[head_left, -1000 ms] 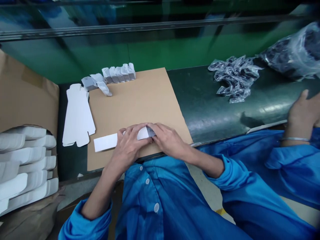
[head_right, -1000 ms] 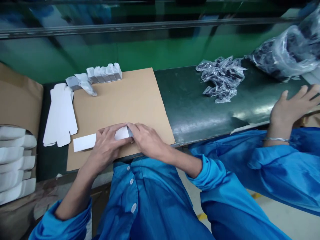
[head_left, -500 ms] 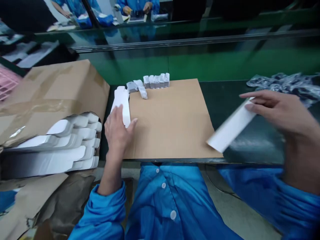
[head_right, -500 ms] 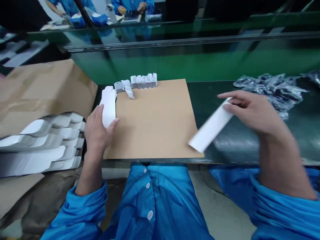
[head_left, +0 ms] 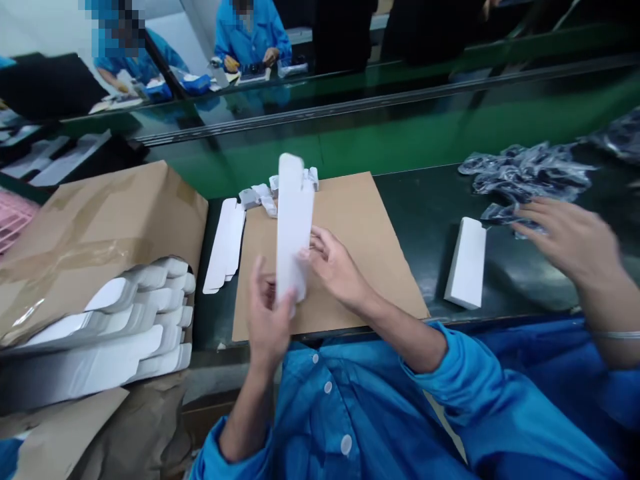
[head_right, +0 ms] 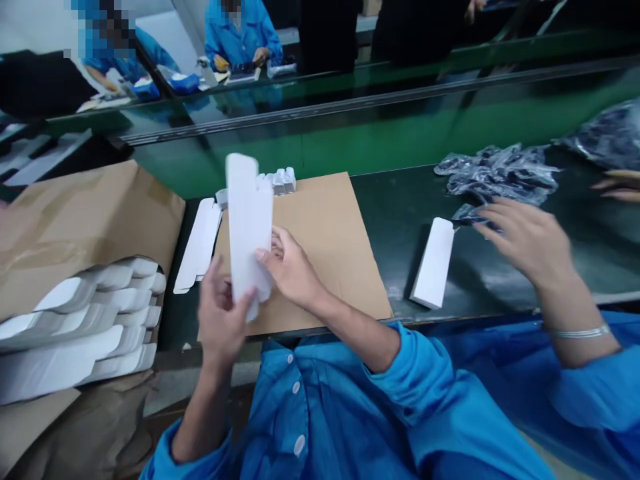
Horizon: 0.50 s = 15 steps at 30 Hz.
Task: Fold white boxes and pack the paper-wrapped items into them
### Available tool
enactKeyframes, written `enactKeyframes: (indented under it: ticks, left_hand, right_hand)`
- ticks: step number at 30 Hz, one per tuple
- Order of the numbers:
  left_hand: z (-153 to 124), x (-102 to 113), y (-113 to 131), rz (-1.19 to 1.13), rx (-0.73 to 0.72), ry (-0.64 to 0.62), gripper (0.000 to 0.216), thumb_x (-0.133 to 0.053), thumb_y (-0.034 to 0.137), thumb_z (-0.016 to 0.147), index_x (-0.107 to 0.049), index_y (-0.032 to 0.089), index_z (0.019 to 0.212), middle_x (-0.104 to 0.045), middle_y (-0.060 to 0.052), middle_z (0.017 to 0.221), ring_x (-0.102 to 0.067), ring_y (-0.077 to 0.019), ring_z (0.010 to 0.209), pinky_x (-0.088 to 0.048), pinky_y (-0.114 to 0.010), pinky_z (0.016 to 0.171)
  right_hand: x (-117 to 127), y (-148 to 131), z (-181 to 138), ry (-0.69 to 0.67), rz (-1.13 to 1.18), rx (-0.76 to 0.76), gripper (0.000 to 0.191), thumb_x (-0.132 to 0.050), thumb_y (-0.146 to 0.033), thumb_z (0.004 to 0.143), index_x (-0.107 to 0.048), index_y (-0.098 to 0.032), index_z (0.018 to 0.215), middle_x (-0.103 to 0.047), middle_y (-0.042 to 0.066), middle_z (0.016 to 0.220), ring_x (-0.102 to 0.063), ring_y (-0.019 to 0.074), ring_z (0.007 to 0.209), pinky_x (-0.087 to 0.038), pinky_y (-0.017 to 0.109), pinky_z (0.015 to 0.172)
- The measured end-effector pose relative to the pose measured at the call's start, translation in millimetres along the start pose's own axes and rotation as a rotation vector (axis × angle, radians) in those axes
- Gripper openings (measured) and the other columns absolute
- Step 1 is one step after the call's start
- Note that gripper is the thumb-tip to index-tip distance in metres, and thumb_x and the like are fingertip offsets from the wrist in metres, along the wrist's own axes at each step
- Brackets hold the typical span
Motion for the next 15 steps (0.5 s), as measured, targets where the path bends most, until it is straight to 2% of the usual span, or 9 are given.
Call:
enactKeyframes:
  ticks: [1, 2, 4, 5, 7, 9, 10, 13, 15]
  left_hand:
    - [-10.4, -5.5, 4.1, -0.08, 0.017, -0.066, 0.082, -0.071, 0.036, 0.081, -0.031, 0.02, 0.15, -0.066, -0.01, 0.11, -0.067, -0.0202, 0.096, -0.057, -0.033, 0.082]
    - [-16.7, -2.9, 8.7, -0.149, 0.015, -0.072, 0.083, -0.071, 0.037, 0.081, -0.03, 0.021, 0.151, -0.065, -0.012, 0.118, -0.067, -0.0212, 0.101, -0.058, -0.033, 0.083]
    - [-17.3, 16.8, 17.5, -0.219, -0.013, -0.017, 0.077, -0.069, 0.041, 0.083, -0.035, 0.024, 0.15, -0.063, -0.012, 0.126, -0.066, -0.0228, 0.108, -0.058, -0.034, 0.086]
    - [-13.1, 28.3, 20.7, -0.204, -0.018, -0.001, 0.069, -0.069, 0.042, 0.083, -0.044, 0.024, 0.145, -0.066, -0.011, 0.123, -0.066, -0.0229, 0.107, -0.059, -0.034, 0.085]
    - [-1.6, 40.9, 22.3, -0.085, 0.031, -0.081, 0.048, -0.073, 0.042, 0.08, -0.065, 0.022, 0.123, -0.072, -0.007, 0.102, -0.07, -0.0215, 0.091, -0.061, -0.031, 0.076]
    - [6.3, 41.5, 18.3, 0.002, 0.118, -0.198, 0.031, -0.077, 0.039, 0.076, -0.074, 0.02, 0.1, -0.073, -0.003, 0.084, -0.068, -0.0179, 0.071, -0.061, -0.029, 0.063]
    - [8.0, 39.3, 15.8, -0.015, 0.156, -0.231, 0.027, -0.077, 0.038, 0.076, -0.074, 0.019, 0.095, -0.072, -0.002, 0.081, -0.067, -0.0164, 0.065, -0.06, -0.028, 0.057]
    - [6.7, 26.2, 7.6, -0.195, 0.235, -0.297, 0.03, -0.073, 0.038, 0.08, -0.071, 0.02, 0.103, -0.072, -0.003, 0.094, -0.068, -0.0168, 0.067, -0.06, -0.028, 0.051]
    - [3.7, 17.7, 3.2, -0.251, 0.257, -0.371, 0.034, -0.072, 0.037, 0.081, -0.069, 0.02, 0.109, -0.072, -0.004, 0.099, -0.069, -0.0183, 0.072, -0.062, -0.03, 0.053]
  right_hand:
    - [-1.2, -0.6, 5.1, -0.03, 0.052, 0.005, 0.048, -0.049, -0.029, 0.094, -0.044, -0.013, 0.139, -0.066, 0.015, 0.124, -0.066, 0.0183, 0.099, -0.054, 0.033, 0.084]
    - [0.3, -3.0, 7.6, -0.1, 0.046, 0.018, 0.042, -0.048, -0.026, 0.094, -0.05, -0.013, 0.134, -0.069, 0.012, 0.117, -0.067, 0.0177, 0.097, -0.054, 0.032, 0.083]
    - [7.0, -11.9, 3.9, -0.311, -0.104, 0.063, 0.034, -0.049, -0.02, 0.093, -0.061, -0.014, 0.124, -0.072, 0.008, 0.113, -0.067, 0.0175, 0.098, -0.052, 0.031, 0.085]
    - [11.4, -17.1, -1.3, -0.408, -0.213, 0.095, 0.032, -0.049, -0.018, 0.093, -0.064, -0.016, 0.121, -0.072, 0.007, 0.114, -0.066, 0.0176, 0.101, -0.051, 0.032, 0.088]
    - [19.0, -27.2, -14.0, -0.521, -0.445, 0.17, 0.034, -0.046, -0.015, 0.094, -0.066, -0.018, 0.122, -0.07, 0.006, 0.12, -0.065, 0.0186, 0.108, -0.049, 0.034, 0.094]
    - [20.9, -35.8, -27.3, -0.506, -0.697, 0.271, 0.038, -0.048, -0.022, 0.097, -0.059, -0.017, 0.133, -0.067, 0.011, 0.125, -0.063, 0.0237, 0.112, -0.049, 0.04, 0.095]
    - [18.4, -38.4, -34.8, -0.481, -0.832, 0.329, 0.046, -0.052, -0.03, 0.096, -0.053, -0.014, 0.139, -0.065, 0.015, 0.126, -0.062, 0.0276, 0.112, -0.05, 0.044, 0.094]
    - [5.1, -39.9, -56.6, -0.385, -1.185, 0.509, 0.072, -0.06, -0.044, 0.091, -0.038, -0.003, 0.147, -0.061, 0.025, 0.125, -0.06, 0.0356, 0.108, -0.051, 0.05, 0.087]
    - [-1.2, -38.2, -65.9, -0.353, -1.285, 0.608, 0.063, -0.053, -0.038, 0.096, -0.039, -0.001, 0.145, -0.061, 0.026, 0.124, -0.06, 0.0349, 0.106, -0.051, 0.049, 0.084]
Point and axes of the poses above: each hand's wrist, its own z-axis towards the middle knuckle, its own x-axis out of the back of the hand, y = z × x, the point moved 7 cm from there along z, towards the middle knuckle
